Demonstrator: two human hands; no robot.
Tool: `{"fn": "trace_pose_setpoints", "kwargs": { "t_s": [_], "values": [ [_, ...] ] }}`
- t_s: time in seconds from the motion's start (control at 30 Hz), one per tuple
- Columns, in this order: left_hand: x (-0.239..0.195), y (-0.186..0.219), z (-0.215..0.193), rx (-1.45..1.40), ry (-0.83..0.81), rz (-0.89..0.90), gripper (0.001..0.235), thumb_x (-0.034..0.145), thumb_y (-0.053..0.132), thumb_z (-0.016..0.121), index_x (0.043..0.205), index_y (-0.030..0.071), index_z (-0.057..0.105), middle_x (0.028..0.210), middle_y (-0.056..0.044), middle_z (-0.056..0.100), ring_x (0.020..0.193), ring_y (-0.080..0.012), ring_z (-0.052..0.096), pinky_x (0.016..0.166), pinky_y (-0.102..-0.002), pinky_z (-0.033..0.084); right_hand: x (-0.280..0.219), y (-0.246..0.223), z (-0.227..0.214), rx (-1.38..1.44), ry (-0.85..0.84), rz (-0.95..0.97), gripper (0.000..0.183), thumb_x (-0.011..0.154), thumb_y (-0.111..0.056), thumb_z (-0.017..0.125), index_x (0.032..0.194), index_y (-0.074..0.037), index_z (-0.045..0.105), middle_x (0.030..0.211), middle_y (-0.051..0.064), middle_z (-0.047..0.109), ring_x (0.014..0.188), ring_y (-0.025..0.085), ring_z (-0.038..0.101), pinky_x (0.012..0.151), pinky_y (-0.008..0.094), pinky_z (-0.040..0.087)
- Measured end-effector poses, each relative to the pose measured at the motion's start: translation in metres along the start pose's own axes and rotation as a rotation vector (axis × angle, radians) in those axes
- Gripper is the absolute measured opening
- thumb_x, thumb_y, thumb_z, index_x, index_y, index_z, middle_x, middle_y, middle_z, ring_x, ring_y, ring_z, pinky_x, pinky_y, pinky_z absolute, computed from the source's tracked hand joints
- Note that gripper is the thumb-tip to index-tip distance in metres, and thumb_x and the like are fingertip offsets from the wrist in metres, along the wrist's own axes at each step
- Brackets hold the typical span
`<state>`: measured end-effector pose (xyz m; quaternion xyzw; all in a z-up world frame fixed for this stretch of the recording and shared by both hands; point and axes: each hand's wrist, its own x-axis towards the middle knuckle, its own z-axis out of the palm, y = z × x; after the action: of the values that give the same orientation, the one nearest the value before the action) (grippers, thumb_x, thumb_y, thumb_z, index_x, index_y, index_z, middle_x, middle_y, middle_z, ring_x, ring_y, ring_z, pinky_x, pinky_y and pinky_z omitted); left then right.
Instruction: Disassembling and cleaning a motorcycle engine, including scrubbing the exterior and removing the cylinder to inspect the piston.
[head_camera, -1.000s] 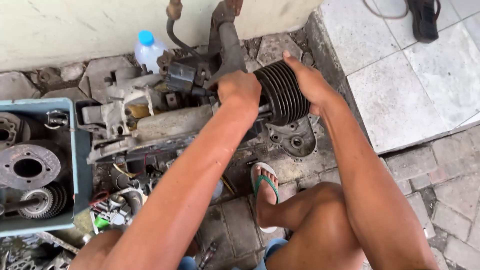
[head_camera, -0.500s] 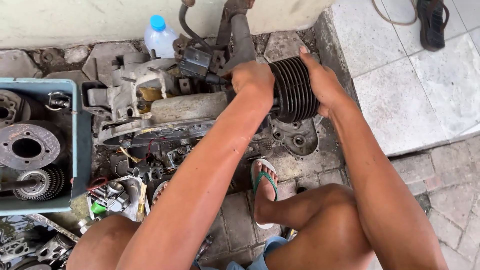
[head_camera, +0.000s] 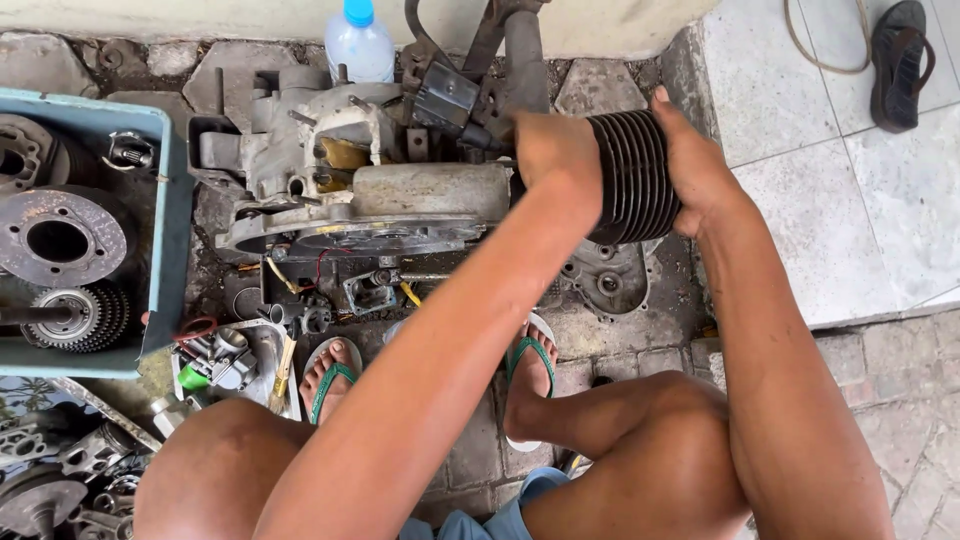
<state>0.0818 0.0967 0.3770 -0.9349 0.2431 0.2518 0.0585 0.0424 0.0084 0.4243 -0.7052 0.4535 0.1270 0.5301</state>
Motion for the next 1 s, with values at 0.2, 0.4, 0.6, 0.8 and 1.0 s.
{"fn": "trace_pose_setpoints", "kwargs": {
  "t_s": [0.2, 0.4, 0.6, 0.8, 1.0],
  "values": [
    [-0.082, 0.027, 0.068, -0.057, 0.842, 0.058, 0.047, 0.086, 0.030, 0.071, 0.127, 0.008, 0.071, 0.139, -0.018, 0.067, 0.140, -0.0346, 0.053, 0.129, -0.053, 0.021, 0.008, 0.006, -0.001, -0.025, -0.045, -0.061, 0.061, 0.096, -0.070, 0.042, 0.119, -0.016, 0.061, 0.090, 0.004, 0.068, 0.084, 0.023, 0.073, 0.063, 0.032, 0.055],
    [-0.044, 0.065, 0.190, -2.086, 0.548, -0.194, 0.026, 0.094, 0.039, 0.067, 0.102, 0.016, 0.063, 0.094, -0.004, 0.073, 0.085, -0.0146, 0.068, 0.079, -0.030, 0.054, 0.025, 0.014, -0.004, 0.066, 0.049, -0.015, 0.079, 0.076, -0.072, 0.055, 0.130, -0.014, 0.061, 0.110, 0.008, 0.075, 0.095, 0.026, 0.075, 0.077, 0.045, 0.062],
    [-0.012, 0.096, 0.179, -3.299, -0.301, -0.102, 0.087, 0.085, 0.077, 0.054, 0.123, -0.001, 0.052, 0.125, -0.024, 0.055, 0.112, -0.0353, 0.063, 0.103, -0.045, 0.054, 0.019, 0.015, -0.001, -0.009, 0.023, -0.003, 0.082, 0.087, -0.072, 0.047, 0.145, -0.013, 0.051, 0.111, 0.010, 0.067, 0.099, 0.031, 0.073, 0.078, 0.045, 0.063],
    [0.011, 0.112, 0.153, -3.495, 0.005, -0.021, 0.089, 0.085, 0.095, 0.049, 0.122, 0.014, 0.046, 0.124, -0.011, 0.049, 0.126, -0.0355, 0.054, 0.114, -0.064, 0.039, 0.034, 0.023, -0.006, 0.010, -0.007, -0.182, 0.072, 0.101, -0.064, 0.051, 0.134, 0.000, 0.055, 0.111, 0.016, 0.064, 0.102, 0.031, 0.074, 0.085, 0.048, 0.063],
    [0.016, 0.130, 0.147, -3.556, 0.064, -0.220, 0.106, 0.081, 0.088, 0.047, 0.156, 0.013, 0.044, 0.143, -0.016, 0.062, 0.108, -0.0284, 0.071, 0.074, -0.037, 0.066, 0.045, 0.021, -0.006, 0.143, 0.026, -0.022, 0.049, 0.091, -0.069, 0.057, 0.106, -0.022, 0.063, 0.093, -0.001, 0.068, 0.083, 0.018, 0.068, 0.077, 0.040, 0.060]
  ]
}}
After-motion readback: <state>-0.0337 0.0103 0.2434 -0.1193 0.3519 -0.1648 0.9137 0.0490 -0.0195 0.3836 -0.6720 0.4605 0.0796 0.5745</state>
